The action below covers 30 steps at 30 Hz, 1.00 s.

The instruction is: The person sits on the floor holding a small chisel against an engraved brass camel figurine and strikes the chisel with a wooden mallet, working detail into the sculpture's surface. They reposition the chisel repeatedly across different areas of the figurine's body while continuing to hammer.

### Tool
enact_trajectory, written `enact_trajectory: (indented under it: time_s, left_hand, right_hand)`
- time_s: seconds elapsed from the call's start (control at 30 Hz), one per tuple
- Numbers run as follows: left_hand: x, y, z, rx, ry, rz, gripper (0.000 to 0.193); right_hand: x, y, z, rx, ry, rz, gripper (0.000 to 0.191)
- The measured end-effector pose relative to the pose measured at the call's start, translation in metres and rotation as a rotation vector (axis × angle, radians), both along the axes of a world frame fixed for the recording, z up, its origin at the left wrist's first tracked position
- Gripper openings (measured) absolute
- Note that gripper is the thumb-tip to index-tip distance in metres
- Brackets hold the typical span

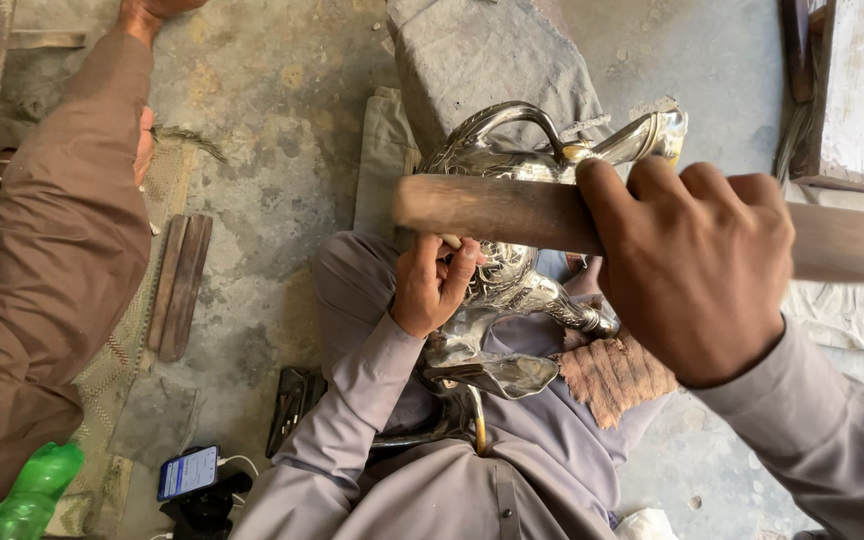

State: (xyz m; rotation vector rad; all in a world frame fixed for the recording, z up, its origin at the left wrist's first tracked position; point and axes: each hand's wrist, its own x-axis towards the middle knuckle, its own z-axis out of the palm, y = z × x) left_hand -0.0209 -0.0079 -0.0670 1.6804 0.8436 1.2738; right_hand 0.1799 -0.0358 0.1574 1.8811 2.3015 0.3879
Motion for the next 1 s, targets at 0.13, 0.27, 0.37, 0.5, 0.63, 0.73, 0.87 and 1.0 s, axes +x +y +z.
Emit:
enact_trajectory:
  time_s: [0.13, 0.27, 0.37, 0.5, 0.63, 0.73, 0.87, 1.0]
  left_hand:
    - [-0.001, -0.001, 0.000, -0.012, 0.035, 0.031, 0.018]
    - [0.001, -0.002, 0.003, 0.003, 0.032, 0.033, 0.017]
    - [0.001, -0.002, 0.007, -0.001, 0.039, 0.038, 0.018]
    - [0.000, 0.000, 0.009, 0.147, 0.096, 0.071, 0.012]
    - [0.001, 0.002, 0.011, 0.054, -0.043, 0.011, 0.015]
    - [-0.011, 0.007, 0.015, -0.120, -0.449, 0.003, 0.020]
    - [-0.083, 0.004, 0.020, -0.289, -0.376, 0.292, 0.029]
    - [-0.122, -0.022, 0.011, -0.437, -0.252, 0.448, 0.030]
  right_hand:
    - [-0.004, -0.003, 0.001, 0.144, 0.327, 0.097, 0.046]
    - [-0.008, -0.001, 0.006, 0.161, 0.310, 0.110, 0.045]
    - [-0.006, 0.002, 0.008, 0.254, -0.057, 0.159, 0.024]
    - [0.000, -0.008, 0.002, 0.246, 0.328, 0.122, 0.039]
    - [0.011, -0.014, -0.035, 0.206, -0.060, 0.024, 0.019]
    - [0.031, -0.015, -0.080, 0.039, 0.262, -0.178, 0.028]
    - [0.059, -0.056, -0.145, -0.026, 0.560, -0.347, 0.038]
    - [0.080, -0.118, -0.198, -0.049, 0.895, -0.622, 0.046]
